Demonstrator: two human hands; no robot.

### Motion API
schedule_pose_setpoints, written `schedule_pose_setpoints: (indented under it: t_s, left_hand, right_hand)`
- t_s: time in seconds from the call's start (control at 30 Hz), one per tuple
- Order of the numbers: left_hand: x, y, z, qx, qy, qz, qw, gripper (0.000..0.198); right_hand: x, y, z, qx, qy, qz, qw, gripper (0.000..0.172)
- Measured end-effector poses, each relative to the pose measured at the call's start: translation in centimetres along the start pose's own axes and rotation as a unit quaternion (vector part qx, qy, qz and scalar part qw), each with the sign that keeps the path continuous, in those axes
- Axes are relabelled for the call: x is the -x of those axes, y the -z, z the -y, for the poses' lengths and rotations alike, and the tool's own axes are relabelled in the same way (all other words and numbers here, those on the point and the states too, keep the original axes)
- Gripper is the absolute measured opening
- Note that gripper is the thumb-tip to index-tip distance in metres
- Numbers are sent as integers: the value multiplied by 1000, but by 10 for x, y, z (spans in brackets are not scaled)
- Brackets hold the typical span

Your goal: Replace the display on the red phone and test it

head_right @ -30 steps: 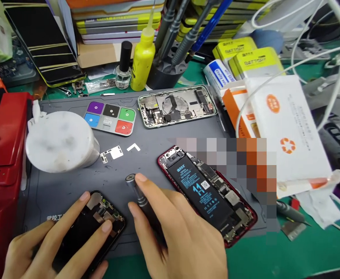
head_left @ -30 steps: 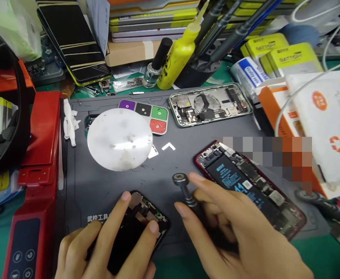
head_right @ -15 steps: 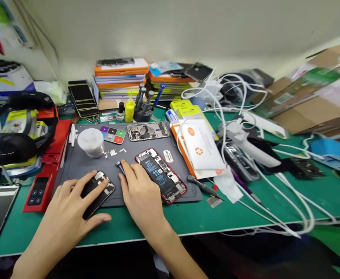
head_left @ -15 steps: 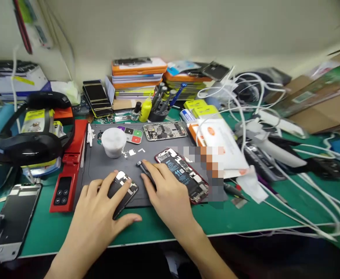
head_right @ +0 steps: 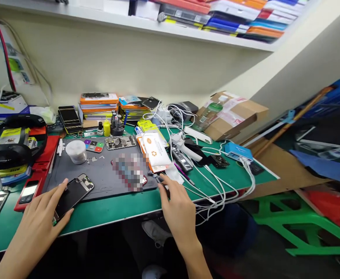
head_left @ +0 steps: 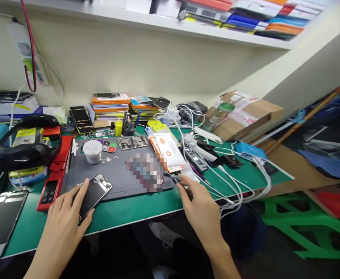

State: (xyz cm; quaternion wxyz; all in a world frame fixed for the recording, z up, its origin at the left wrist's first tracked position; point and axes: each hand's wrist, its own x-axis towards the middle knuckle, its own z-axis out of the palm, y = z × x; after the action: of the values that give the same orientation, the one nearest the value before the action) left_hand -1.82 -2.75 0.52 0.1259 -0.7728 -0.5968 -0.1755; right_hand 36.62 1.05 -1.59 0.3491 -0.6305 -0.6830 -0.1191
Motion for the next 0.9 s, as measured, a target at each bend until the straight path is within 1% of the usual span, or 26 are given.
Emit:
schedule_pose_setpoints:
  t_s: [0.1,0.2,0.27,0.33,0.47,0.53,0.57,0.7,0.8,0.9]
  left_hand:
    - [-10,-2,7,49,9,-4,999,73]
    - [-18,-4,15,64,38,22,997,74]
    - [-21,-6,20,83,47,41,995,73]
    - [-21,-9,24,103,54,56,992,70]
    - [-17,-11,25,116,57,70,989,61]
    - [-13,-9,23,105,36,53,992,63]
    - [-10,-7,21,89,25,36,995,65]
    - [2,0,18,25,5,-28,999,70]
    - [11,1,21,39,12,-50,998,68]
    - [17,-2,23,56,24,-59,996,69]
  right_hand:
    - [-5,-4,-6,14,9,8,1000,35]
    - [-20,-6,-4,26,11,14,999,36]
    - [-38,-9,0,31,24,39,998,34]
    - [-60,-15,7,35,46,80,995,30]
    - [-104,-40,24,61,70,152,984,21]
    - [-119,-52,31,76,70,181,978,16]
    - [-124,-57,33,84,68,194,975,17]
    - [-129,-68,35,107,48,227,967,26]
    - [-131,-72,35,108,27,244,963,28]
    - [-135,-74,35,95,13,259,961,27]
